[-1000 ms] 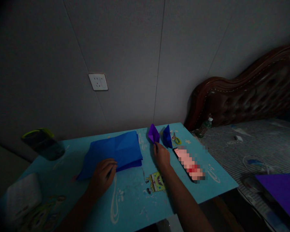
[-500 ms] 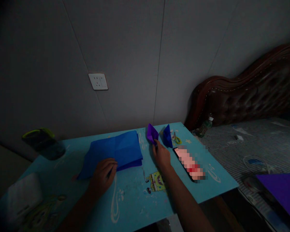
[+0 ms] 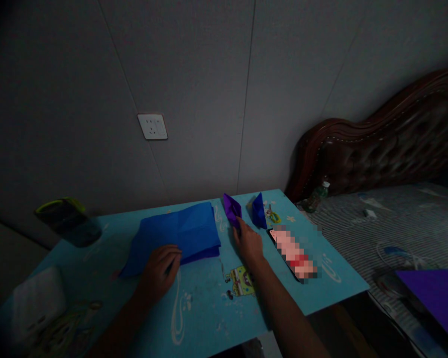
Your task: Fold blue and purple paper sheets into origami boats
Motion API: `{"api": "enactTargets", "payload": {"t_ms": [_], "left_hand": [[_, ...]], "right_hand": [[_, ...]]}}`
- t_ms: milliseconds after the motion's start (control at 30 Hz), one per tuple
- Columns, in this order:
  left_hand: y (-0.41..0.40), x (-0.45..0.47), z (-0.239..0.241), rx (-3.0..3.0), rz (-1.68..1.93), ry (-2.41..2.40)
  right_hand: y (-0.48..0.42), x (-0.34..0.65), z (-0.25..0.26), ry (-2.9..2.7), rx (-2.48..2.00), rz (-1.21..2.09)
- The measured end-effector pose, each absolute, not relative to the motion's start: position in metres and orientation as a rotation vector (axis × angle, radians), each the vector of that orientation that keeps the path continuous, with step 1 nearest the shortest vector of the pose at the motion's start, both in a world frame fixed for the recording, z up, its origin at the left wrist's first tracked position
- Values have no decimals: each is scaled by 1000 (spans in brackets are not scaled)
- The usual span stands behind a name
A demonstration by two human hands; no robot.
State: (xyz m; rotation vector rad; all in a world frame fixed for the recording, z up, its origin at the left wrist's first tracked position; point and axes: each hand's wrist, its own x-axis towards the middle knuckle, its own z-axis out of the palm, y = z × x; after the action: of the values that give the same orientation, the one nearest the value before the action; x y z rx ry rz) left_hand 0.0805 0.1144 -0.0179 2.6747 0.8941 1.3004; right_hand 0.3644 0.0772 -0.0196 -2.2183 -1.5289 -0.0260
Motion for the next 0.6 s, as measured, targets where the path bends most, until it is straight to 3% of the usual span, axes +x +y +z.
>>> {"api": "enactTargets", "payload": {"t_ms": [300,600], "left_hand": [[115,80,-18,2691,1331,887],[115,80,-18,2707,1313,873]], "right_hand": [[59,393,-6,-1041,-2599,-144],[59,400,-6,-1078,-2789,-69]]}}
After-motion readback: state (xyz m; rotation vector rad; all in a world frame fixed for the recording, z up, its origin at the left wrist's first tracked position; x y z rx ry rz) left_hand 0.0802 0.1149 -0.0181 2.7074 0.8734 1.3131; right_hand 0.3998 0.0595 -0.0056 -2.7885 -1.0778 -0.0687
